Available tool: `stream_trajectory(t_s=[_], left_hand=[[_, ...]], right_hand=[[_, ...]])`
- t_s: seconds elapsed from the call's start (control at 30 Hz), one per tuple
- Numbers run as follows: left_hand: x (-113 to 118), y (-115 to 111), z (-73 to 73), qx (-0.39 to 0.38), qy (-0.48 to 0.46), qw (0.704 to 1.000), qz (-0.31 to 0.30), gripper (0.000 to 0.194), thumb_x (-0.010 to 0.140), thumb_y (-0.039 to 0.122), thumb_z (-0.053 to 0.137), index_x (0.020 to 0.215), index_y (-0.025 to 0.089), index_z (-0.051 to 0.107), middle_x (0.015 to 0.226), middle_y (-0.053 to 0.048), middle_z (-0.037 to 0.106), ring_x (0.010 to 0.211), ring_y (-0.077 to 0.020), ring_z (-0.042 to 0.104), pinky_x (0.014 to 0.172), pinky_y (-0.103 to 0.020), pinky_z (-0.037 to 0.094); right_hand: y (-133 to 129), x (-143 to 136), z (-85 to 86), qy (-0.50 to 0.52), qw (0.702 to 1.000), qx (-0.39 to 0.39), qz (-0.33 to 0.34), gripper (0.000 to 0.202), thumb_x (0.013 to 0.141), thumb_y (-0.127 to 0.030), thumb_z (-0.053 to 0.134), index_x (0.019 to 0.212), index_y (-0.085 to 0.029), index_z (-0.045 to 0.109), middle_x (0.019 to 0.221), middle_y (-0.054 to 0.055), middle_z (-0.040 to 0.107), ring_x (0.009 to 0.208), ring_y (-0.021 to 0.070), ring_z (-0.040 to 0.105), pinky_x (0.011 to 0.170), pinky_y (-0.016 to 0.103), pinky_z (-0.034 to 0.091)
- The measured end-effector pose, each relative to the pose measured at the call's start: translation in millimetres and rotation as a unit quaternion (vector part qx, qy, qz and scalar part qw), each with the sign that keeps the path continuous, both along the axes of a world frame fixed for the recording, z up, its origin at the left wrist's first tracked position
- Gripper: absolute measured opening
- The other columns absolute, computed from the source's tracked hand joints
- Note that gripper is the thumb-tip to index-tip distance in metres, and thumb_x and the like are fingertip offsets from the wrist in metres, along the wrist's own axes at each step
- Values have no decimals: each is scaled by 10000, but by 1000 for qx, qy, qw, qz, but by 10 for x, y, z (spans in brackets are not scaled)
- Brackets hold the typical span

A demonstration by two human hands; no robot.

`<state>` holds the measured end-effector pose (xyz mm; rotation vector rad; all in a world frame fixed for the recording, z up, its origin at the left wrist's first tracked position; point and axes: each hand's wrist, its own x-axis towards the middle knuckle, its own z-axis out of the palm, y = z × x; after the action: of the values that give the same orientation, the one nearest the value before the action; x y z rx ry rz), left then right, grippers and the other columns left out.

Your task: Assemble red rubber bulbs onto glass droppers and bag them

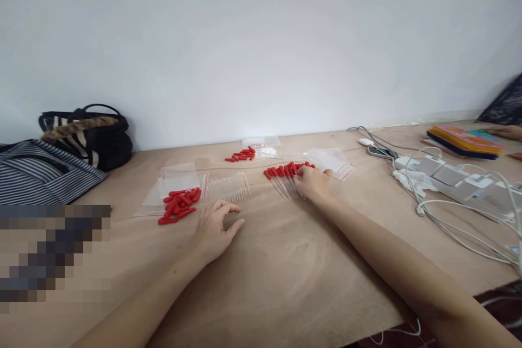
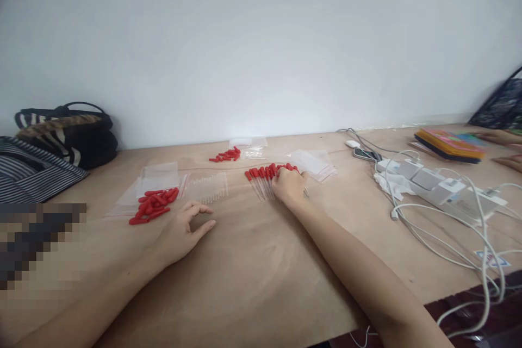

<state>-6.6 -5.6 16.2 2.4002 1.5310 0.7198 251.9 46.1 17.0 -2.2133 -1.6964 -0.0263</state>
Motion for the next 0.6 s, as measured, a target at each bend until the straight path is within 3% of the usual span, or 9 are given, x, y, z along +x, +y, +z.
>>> stream_trajectory(t_s=[0.13,0.3,0.43,0.6], left_hand=[[-353,143,264,-48,109,993,-19,99,672,284,585,722,200,579,783,-34,595,769,-224,557,664,-315,409],[-830,276,571,-67,224,971,55,87,570,185,623,585,219,544,649,-6,578,638,-219,534,544,-273,329],[-951,286,601,-95,269,956,72,88,569,131,605,592,199,555,631,2,572,630,-206,529,533,-251,312],[-887,305,502,-58,235,968,71,85,694,284,560,699,199,567,678,-15,591,638,-212,545,536,-262,338]], right_hand=[[-4,-62,24,-13,999,48,18,255,785,-288,412,877,-166,616,851,111,643,889,258,531,772,392,231],[25,-469,114,18,993,30,113,253,794,-273,407,807,-180,642,879,93,650,919,237,519,804,388,212],[166,-888,146,47,990,-41,124,237,761,-291,454,808,-165,650,845,100,658,854,227,557,824,395,221],[349,-1123,111,64,991,-78,91,285,747,-327,470,883,-141,638,936,145,644,869,257,573,837,426,237]])
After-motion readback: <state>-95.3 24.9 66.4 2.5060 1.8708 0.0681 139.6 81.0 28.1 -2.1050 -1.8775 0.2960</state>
